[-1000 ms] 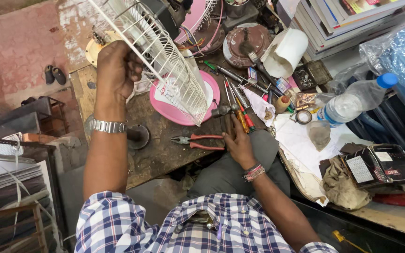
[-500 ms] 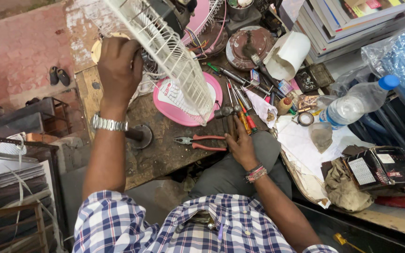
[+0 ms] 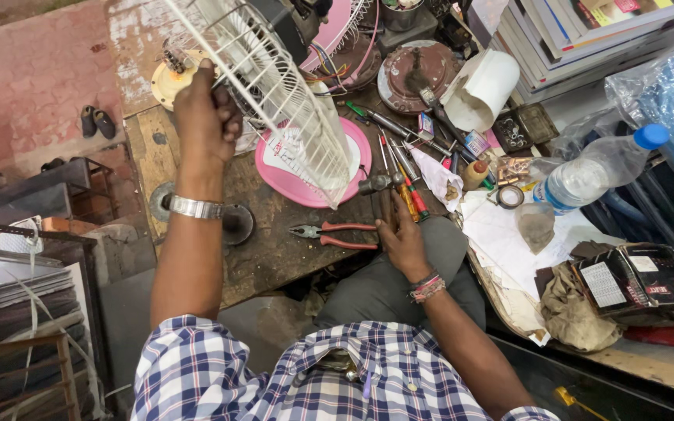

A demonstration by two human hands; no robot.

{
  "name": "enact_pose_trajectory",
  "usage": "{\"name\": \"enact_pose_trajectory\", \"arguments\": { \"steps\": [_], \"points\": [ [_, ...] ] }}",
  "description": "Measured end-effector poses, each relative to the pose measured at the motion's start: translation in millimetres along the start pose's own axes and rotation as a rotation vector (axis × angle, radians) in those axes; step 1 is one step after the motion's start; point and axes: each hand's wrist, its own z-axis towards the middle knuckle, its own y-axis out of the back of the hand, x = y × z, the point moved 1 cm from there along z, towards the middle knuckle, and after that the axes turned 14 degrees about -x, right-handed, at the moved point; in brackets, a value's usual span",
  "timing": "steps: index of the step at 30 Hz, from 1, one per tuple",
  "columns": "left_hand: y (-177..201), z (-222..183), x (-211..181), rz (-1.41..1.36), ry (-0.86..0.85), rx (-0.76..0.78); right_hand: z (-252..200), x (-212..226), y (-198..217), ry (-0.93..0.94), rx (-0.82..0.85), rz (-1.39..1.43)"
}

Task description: The person disassembles a pedestal fan by removing the front grille and then uses a screwdriver to detach the pink base cover, exposing the internal wiring.

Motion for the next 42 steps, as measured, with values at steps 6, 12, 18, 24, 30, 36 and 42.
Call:
{"name": "enact_pose_trajectory", "arguments": {
  "steps": [6, 12, 18, 24, 30, 36, 42],
  "points": [
    [7.4, -11.2, -4.6, -0.083, -0.167, -0.004, -0.2, 1.2, 1.7, 0.116, -0.016, 0.112],
    [12.1, -2.9, 1.3, 0.363, -0.941, -0.131, -1.1, 6.6, 1.7, 0.083, -0.005, 0.099],
    [-8.9, 7.4, 25.9, -0.255, 0.170, -0.157, -1.8, 7.1, 2.7, 0.020, -0.005, 0.070],
    [-14.3, -64.3, 85.6, -0.782, 0.446, -0.262, -9.2, 13.0, 5.6, 0.234, -0.099, 0.083],
    [3.3, -171.6, 110.5, 0.003, -0.118, -0.109, -40.6, 36.9, 48.8, 0.007, -0.186, 0.168],
    [-2.9, -199.1, 113.9, 0.310, -0.453, 0.195, -62.2, 23.8, 155.8, -0.029, -0.229, -0.247],
    [-42.0, -205.1, 157.6, 0.285, -0.105, 0.315, -66.4, 9.4, 212.6, 0.068, -0.177, -0.876]
  ]
}}
